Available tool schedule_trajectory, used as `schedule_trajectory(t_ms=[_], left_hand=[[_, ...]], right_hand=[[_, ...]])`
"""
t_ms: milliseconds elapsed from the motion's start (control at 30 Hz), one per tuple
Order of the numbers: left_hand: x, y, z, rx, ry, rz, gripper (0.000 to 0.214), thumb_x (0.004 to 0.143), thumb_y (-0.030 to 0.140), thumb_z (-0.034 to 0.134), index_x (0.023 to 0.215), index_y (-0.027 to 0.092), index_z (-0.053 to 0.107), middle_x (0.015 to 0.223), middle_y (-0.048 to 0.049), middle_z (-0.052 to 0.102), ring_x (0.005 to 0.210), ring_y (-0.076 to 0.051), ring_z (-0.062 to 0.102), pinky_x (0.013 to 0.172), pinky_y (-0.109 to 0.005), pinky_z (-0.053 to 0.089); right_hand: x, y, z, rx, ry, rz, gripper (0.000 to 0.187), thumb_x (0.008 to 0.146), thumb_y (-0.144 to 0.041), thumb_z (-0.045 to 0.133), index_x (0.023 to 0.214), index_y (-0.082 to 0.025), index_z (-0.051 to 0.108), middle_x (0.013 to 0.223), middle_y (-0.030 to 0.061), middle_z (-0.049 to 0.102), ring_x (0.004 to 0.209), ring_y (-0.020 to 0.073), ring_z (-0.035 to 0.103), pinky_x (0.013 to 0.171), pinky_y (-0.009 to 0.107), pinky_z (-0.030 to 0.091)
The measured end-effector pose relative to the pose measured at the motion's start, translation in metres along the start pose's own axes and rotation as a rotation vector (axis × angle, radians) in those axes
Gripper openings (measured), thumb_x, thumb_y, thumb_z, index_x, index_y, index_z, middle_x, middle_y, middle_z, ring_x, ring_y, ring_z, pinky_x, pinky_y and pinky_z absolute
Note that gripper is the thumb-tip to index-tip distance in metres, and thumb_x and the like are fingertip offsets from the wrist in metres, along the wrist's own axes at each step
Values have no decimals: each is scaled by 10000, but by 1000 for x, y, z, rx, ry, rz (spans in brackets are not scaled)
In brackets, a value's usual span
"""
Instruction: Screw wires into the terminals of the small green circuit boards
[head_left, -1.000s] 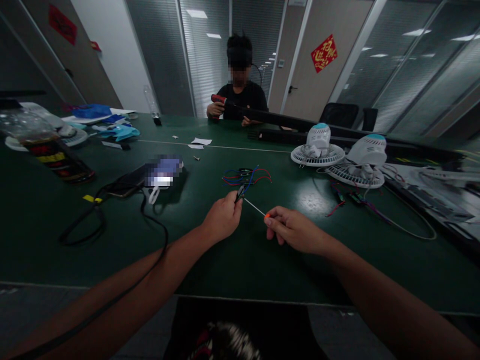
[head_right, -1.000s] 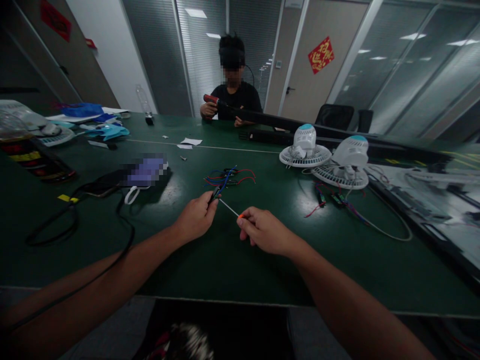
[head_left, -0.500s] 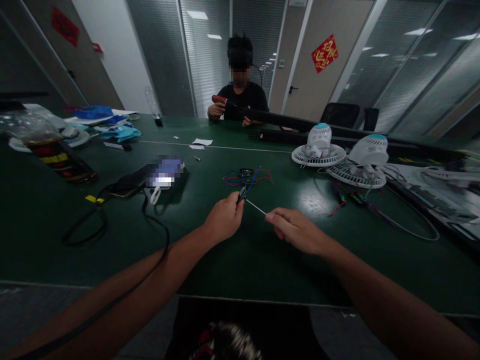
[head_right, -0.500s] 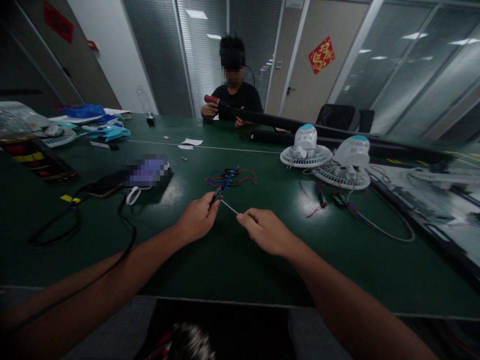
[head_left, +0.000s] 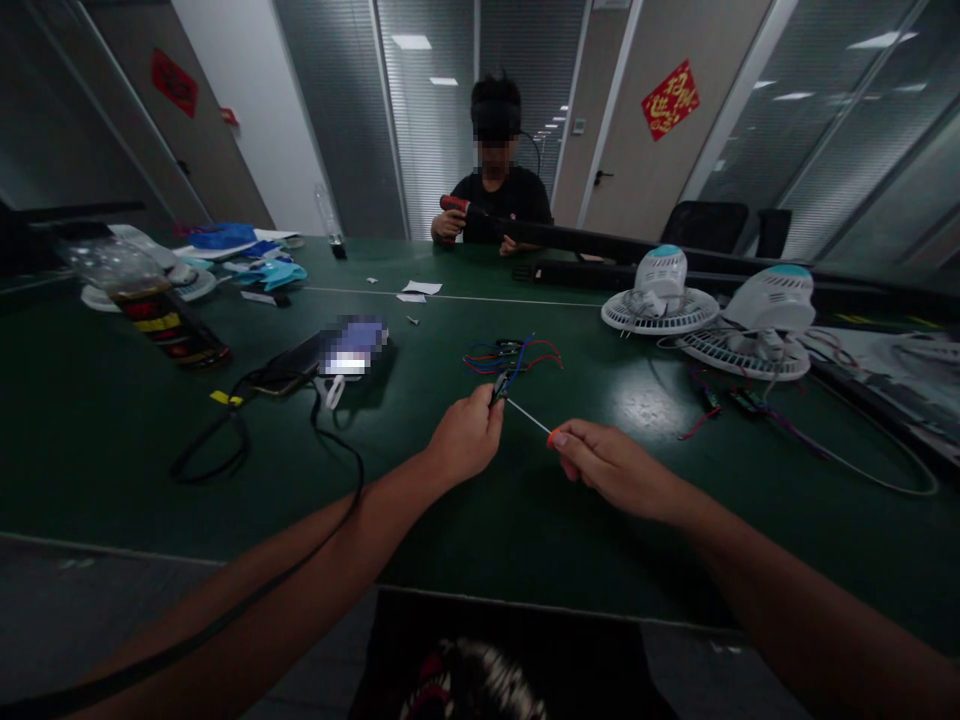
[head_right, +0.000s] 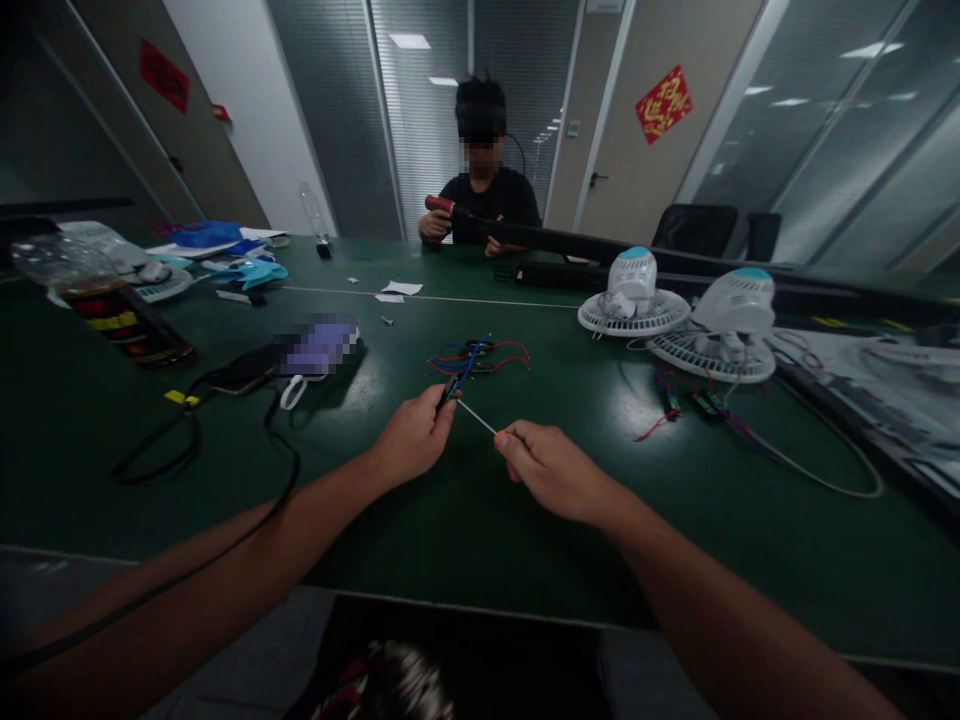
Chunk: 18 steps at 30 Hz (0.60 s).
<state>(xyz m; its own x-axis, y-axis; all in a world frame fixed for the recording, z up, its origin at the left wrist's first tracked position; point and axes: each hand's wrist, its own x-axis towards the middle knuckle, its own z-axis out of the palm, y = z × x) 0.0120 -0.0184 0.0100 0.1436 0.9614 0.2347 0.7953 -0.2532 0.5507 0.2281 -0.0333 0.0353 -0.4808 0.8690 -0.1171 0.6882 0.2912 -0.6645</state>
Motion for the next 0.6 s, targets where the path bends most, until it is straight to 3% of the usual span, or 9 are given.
schedule_trajectory(t_ms=[300, 600], left_hand=[[0, 0, -1, -7, 5, -6, 249, 1046, 223, 427, 1173, 133, 621, 961, -117, 745, 879, -248, 721, 789, -347, 528], [0, -2, 0, -13, -2, 20, 259, 1043, 226, 423, 1189, 129, 614, 918, -101, 734, 818, -233, 704, 748, -337, 518]], right_hand=[[1, -1, 7, 209, -47, 113, 197, 999, -405, 497, 1019, -209, 499, 701, -18, 630, 488, 104, 549, 466, 254, 414], [2, 0, 3, 151, 17, 96, 275, 968, -466, 516, 1020, -200, 560, 645, -31, 601, 484, 113, 525, 490, 270, 397]])
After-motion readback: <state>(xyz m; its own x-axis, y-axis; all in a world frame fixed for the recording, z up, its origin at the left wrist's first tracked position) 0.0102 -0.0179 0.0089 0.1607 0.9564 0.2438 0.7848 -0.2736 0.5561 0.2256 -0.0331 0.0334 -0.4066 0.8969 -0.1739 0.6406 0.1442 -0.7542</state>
